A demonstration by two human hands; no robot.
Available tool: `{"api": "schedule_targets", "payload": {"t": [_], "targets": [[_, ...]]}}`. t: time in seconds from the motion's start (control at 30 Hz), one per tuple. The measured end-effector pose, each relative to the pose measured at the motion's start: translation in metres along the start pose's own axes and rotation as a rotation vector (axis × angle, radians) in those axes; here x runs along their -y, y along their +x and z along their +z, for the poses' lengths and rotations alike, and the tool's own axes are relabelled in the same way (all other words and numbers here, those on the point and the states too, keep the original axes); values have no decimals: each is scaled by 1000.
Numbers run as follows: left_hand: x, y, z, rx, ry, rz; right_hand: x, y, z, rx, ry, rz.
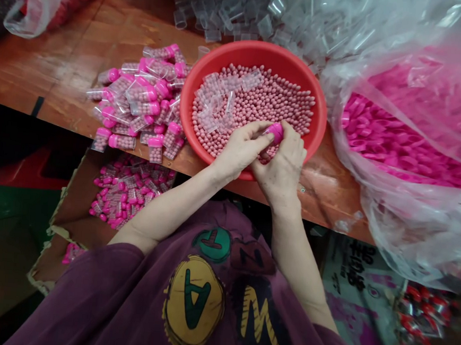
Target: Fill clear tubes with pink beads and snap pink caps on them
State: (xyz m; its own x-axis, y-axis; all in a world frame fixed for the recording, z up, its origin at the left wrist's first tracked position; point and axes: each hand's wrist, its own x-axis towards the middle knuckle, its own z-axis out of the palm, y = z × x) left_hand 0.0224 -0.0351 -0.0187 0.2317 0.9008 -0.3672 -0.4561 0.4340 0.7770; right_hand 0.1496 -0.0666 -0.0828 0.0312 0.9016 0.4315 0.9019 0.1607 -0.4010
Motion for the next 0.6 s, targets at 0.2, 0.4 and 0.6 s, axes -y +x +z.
{"api": "schedule_targets", "payload": {"t": [0.2,0.4,0.6], "targets": [[-5,-1,3,-61,10,-20,3,5,-3,43,-36,-2],[-6,1,2,-24,3,-39,-4,4,3,20,-15,-15],[-2,-1,0,27,28,34,-7,5,8,-39,25,-40]]}}
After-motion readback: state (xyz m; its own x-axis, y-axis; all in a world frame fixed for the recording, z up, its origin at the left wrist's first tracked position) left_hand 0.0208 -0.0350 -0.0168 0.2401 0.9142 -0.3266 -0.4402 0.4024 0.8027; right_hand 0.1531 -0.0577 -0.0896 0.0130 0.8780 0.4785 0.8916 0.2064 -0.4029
